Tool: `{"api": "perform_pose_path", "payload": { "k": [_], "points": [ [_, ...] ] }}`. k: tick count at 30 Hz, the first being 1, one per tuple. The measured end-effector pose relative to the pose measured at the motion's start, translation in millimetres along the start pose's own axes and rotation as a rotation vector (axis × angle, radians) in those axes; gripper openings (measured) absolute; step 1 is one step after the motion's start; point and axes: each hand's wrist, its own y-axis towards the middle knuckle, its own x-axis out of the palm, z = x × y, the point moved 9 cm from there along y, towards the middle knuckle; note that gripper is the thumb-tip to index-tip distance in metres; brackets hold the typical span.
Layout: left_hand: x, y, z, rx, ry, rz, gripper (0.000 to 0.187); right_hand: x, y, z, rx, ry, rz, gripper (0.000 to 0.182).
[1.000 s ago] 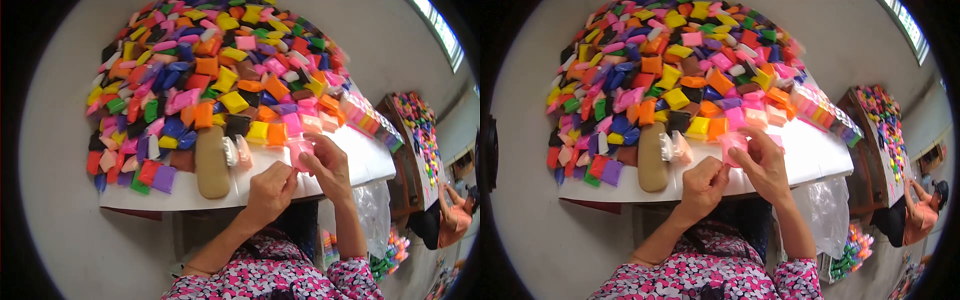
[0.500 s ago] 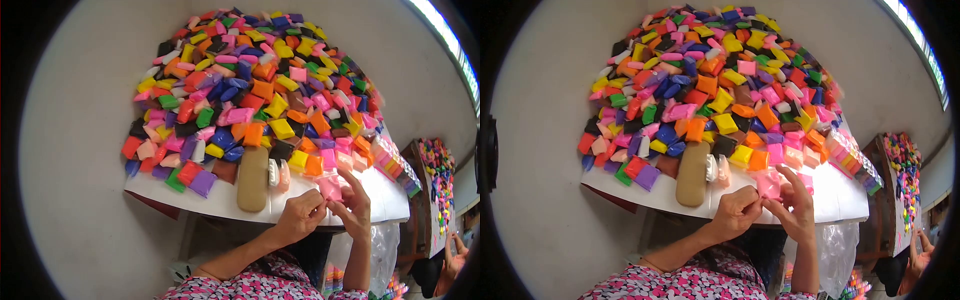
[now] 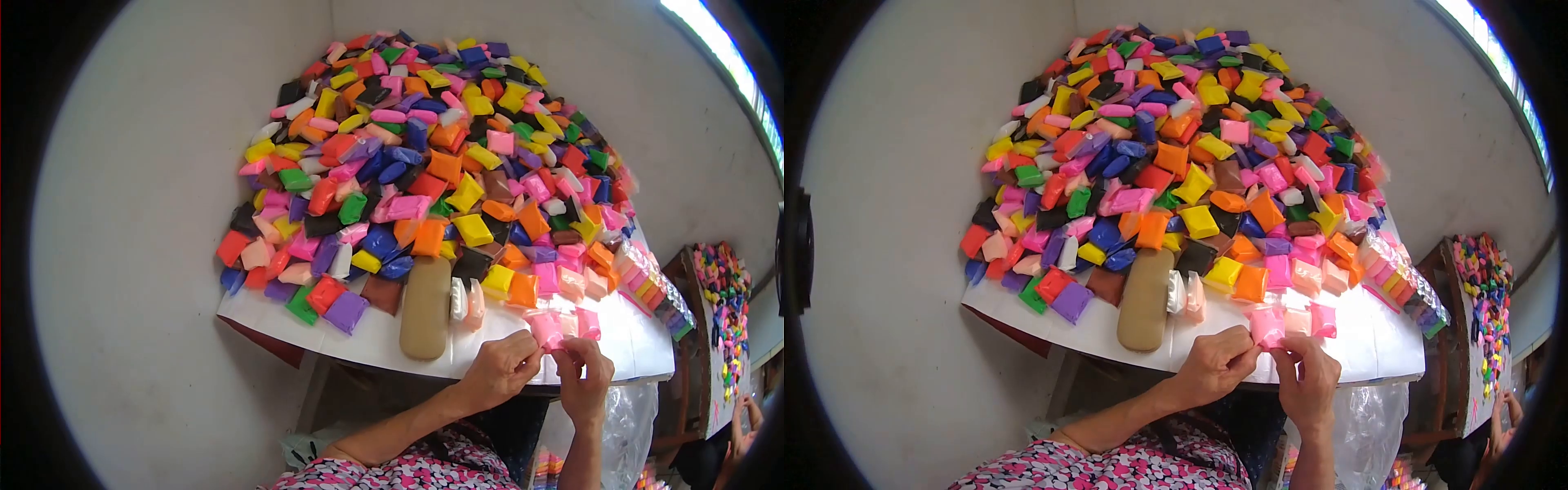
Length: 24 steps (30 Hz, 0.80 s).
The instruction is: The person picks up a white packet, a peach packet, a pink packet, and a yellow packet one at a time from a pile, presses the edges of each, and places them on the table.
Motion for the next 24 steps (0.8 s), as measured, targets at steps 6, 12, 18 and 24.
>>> {"api": "perform_pose_path", "payload": {
  "k": [6,12,18,24],
  "points": [
    [-14,3,46,0.080,0.339,-0.067,0.008,-5,11,-16,-0.077,0.062,-0.007,0.014],
    [-143,57,115,0.244,0.701,-0.005,0.011,7,68,-23,-0.395,-0.206,0.075,0.011],
    [-347,205,2,0.156,1.148,0.152,0.018,74,149,56,-0.256,-0.469,-0.157,0.013],
    [-363,246,-121,-0.130,1.719,-0.324,0.033,69,115,59,-0.229,-0.339,-0.085,0.019]
  ]
}}
